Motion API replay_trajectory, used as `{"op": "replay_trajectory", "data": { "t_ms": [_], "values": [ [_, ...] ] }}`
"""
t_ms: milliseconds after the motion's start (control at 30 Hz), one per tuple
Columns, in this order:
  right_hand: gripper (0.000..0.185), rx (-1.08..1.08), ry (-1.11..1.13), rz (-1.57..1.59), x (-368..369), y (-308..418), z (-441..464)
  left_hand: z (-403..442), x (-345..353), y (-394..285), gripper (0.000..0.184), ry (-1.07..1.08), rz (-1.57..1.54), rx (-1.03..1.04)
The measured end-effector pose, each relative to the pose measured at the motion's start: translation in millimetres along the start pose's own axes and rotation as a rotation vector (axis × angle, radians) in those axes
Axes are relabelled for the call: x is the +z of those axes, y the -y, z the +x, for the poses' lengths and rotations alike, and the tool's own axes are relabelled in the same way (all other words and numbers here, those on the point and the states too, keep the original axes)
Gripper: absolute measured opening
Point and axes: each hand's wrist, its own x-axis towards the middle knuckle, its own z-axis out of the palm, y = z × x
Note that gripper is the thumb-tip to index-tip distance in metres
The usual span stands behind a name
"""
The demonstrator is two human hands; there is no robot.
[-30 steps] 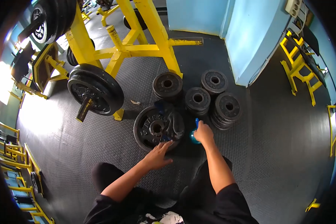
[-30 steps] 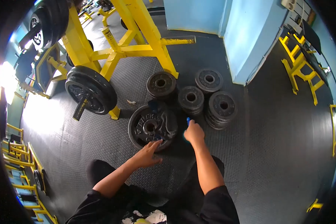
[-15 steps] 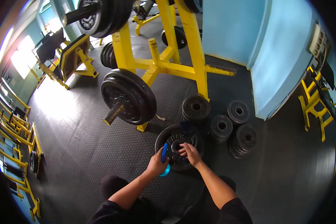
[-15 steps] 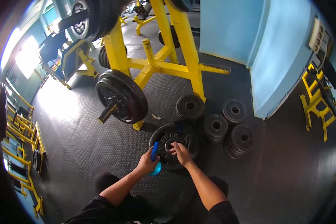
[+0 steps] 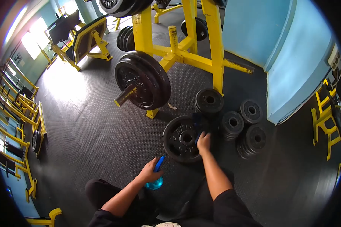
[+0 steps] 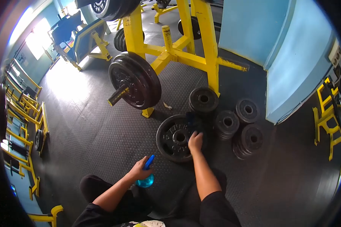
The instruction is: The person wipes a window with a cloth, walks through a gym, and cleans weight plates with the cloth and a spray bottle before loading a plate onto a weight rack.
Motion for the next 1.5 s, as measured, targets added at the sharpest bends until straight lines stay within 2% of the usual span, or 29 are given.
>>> {"op": "replay_trajectory", "data": {
  "t_ms": [33,67,100,133,167,200,267,300,333,367,400,433,467,533,567,600,633,700,733,800,900,1067,1167,1333,1400,1500],
  "values": [
    [0.047,0.018,-0.010,0.228,-11.3,9.5,14.6,-0.6,0.3,-2.4,0.052,0.003,0.025,-0.046],
    [0.042,0.079,-0.108,0.646,-3.4,-6.3,51.1,-0.5,1.7,-5.4,0.052,0.002,0.046,-0.094],
    [0.041,0.455,0.101,1.060,-54.7,42.9,37.9,3.0,2.8,-9.9,0.052,0.003,0.043,-0.102],
    [0.038,0.454,0.289,1.503,-83.4,46.2,42.9,10.1,3.7,-15.9,0.050,0.002,0.111,-0.076],
    [0.033,0.230,0.471,1.697,-116.0,55.8,32.1,13.6,7.1,-19.2,0.048,0.008,0.179,-0.048],
    [0.033,0.234,0.456,1.696,-123.4,45.9,34.1,18.3,17.7,-11.3,0.048,0.021,0.177,-0.047],
    [0.027,0.205,0.374,1.907,-136.2,28.8,37.0,34.0,40.0,-0.4,0.049,-0.044,0.115,0.006],
    [0.021,0.214,0.361,1.740,-127.8,24.5,34.7,38.0,45.6,-3.5,0.049,-0.032,0.110,0.011],
    [0.021,0.213,0.350,1.736,-126.0,21.8,37.1,43.5,50.0,-6.6,0.064,0.033,0.132,-0.077],
    [0.021,0.209,0.640,1.875,-125.7,27.1,38.5,46.1,52.9,-13.9,0.079,0.096,0.157,-0.165],
    [0.021,0.197,0.950,1.994,-126.9,32.7,38.7,47.5,57.9,-19.0,0.079,0.097,0.157,-0.163],
    [0.022,0.146,0.753,1.859,-131.7,34.5,32.9,49.2,61.1,-23.6,0.079,0.085,0.127,-0.201],
    [0.022,0.149,0.760,1.862,-137.5,40.5,28.5,48.8,63.2,-25.7,0.078,0.074,0.098,-0.243],
    [0.025,0.240,0.488,1.669,-151.3,44.4,26.8,46.0,75.5,-16.9,0.079,0.030,0.073,-0.204],
    [0.027,0.131,0.538,1.652,-151.0,27.7,37.5,43.7,77.3,-23.2,0.073,0.016,0.091,-0.213],
    [0.027,0.139,0.527,1.651,-150.6,23.4,38.5,41.4,79.7,-28.0,0.067,0.010,0.110,-0.219],
    [0.027,0.174,0.406,1.587,-151.8,19.3,42.7,39.5,81.7,-30.3,0.067,0.028,0.109,-0.218],
    [0.027,0.280,0.210,1.517,-156.4,14.5,48.6,40.2,85.1,-32.8,0.048,0.045,0.110,-0.285],
    [0.027,0.278,0.193,1.517,-158.1,12.6,49.7,40.3,88.5,-31.7,0.048,0.059,0.109,-0.277],
    [0.035,0.246,0.141,1.456,-157.9,7.0,53.5,37.6,95.5,-25.9,0.034,-0.002,0.107,-0.276],
    [0.034,0.225,0.143,1.464,-156.3,1.5,57.2,36.3,105.8,-21.9,0.031,-0.082,0.063,-0.218],
    [0.026,0.248,0.169,1.524,-152.8,-4.3,57.7,34.8,107.9,-27.2,0.032,-0.043,0.072,-0.282],
    [0.026,0.230,0.009,1.329,-140.3,-6.2,60.6,31.4,109.3,-21.4,0.034,-0.051,0.063,-0.283],
    [0.024,0.224,0.054,1.290,-133.7,5.2,53.9,25.8,103.8,-24.1,0.037,-0.021,0.092,-0.313],
    [0.024,0.234,0.071,1.298,-129.2,7.5,54.9,22.0,108.7,-20.5,0.041,-0.114,0.082,-0.253],
    [0.029,0.272,0.097,1.297,-124.8,11.0,54.8,17.4,113.7,-1.1,0.038,-0.102,0.132,-0.213]
  ]
}}
